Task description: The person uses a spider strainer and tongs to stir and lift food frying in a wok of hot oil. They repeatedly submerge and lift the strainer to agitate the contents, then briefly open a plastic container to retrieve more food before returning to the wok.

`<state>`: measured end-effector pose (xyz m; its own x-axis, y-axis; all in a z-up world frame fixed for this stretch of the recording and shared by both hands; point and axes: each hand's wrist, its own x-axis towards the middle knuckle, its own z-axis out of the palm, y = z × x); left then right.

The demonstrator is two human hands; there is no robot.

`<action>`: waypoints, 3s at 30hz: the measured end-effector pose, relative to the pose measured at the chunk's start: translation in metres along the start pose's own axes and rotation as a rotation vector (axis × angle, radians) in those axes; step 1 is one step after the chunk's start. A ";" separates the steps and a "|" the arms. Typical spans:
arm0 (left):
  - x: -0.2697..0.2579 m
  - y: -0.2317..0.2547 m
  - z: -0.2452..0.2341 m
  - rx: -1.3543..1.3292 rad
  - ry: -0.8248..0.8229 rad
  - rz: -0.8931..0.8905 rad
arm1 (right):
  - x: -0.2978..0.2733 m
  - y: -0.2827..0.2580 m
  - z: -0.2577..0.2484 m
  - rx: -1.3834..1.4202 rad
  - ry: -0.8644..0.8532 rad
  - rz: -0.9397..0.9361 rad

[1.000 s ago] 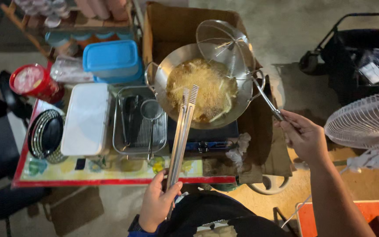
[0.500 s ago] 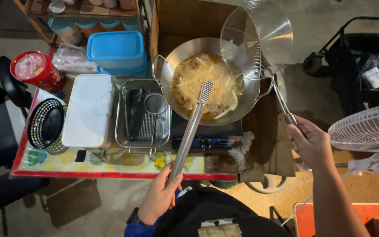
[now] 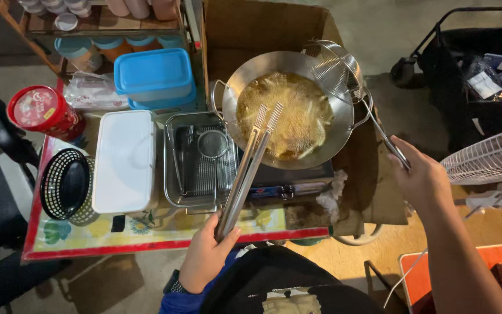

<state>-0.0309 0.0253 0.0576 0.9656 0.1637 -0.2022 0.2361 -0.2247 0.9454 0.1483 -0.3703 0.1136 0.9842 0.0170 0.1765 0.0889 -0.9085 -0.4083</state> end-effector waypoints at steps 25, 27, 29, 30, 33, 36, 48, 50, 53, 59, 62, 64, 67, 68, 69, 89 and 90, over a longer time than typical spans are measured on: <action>0.019 -0.018 -0.063 0.076 -0.115 0.005 | -0.047 -0.039 0.027 -0.006 0.019 0.170; 0.020 -0.019 -0.067 0.085 -0.130 -0.013 | -0.053 -0.043 0.026 -0.016 0.003 0.203; 0.020 -0.019 -0.071 0.072 -0.160 -0.035 | -0.060 -0.048 0.026 -0.027 -0.011 0.257; 0.020 -0.019 -0.072 0.066 -0.173 -0.044 | -0.063 -0.051 0.026 -0.033 -0.017 0.283; 0.021 -0.020 -0.076 0.036 -0.181 0.003 | -0.073 -0.061 0.026 -0.057 -0.007 0.273; 0.021 -0.021 -0.079 0.056 -0.190 0.001 | -0.082 -0.069 0.023 -0.011 -0.014 0.239; 0.021 -0.022 -0.086 0.060 -0.201 0.047 | -0.108 -0.092 0.017 -0.054 -0.080 0.359; 0.021 -0.020 -0.088 0.089 -0.224 -0.064 | -0.112 -0.092 0.015 -0.010 -0.078 0.364; 0.021 -0.017 -0.089 0.074 -0.229 -0.044 | -0.115 -0.090 0.009 -0.021 -0.069 0.315; 0.023 -0.018 -0.090 0.048 -0.255 -0.128 | -0.121 -0.090 -0.002 -0.020 0.018 0.206; 0.023 -0.021 -0.088 0.034 -0.235 -0.035 | -0.117 -0.087 -0.004 -0.066 0.027 0.194; 0.023 -0.023 -0.085 0.031 -0.221 -0.014 | -0.110 -0.083 -0.003 -0.083 0.047 0.163; 0.022 -0.027 -0.081 0.033 -0.210 -0.048 | -0.097 -0.077 0.004 -0.097 0.083 0.113; 0.021 -0.028 -0.080 0.043 -0.203 -0.066 | -0.091 -0.074 0.006 -0.105 0.077 0.126; 0.021 -0.028 -0.078 0.053 -0.195 -0.084 | -0.085 -0.072 0.007 -0.113 0.072 0.138; 0.008 0.001 -0.021 -0.025 -0.031 -0.055 | 0.024 -0.008 0.034 0.292 -0.146 0.223; 0.008 0.002 -0.018 -0.014 -0.033 -0.099 | 0.029 -0.004 0.038 0.317 -0.162 0.211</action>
<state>-0.0250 0.0434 0.0628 0.9406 0.1531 -0.3029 0.3293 -0.1958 0.9237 0.1828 -0.3508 0.0864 0.9950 -0.0678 -0.0736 -0.0998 -0.7257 -0.6807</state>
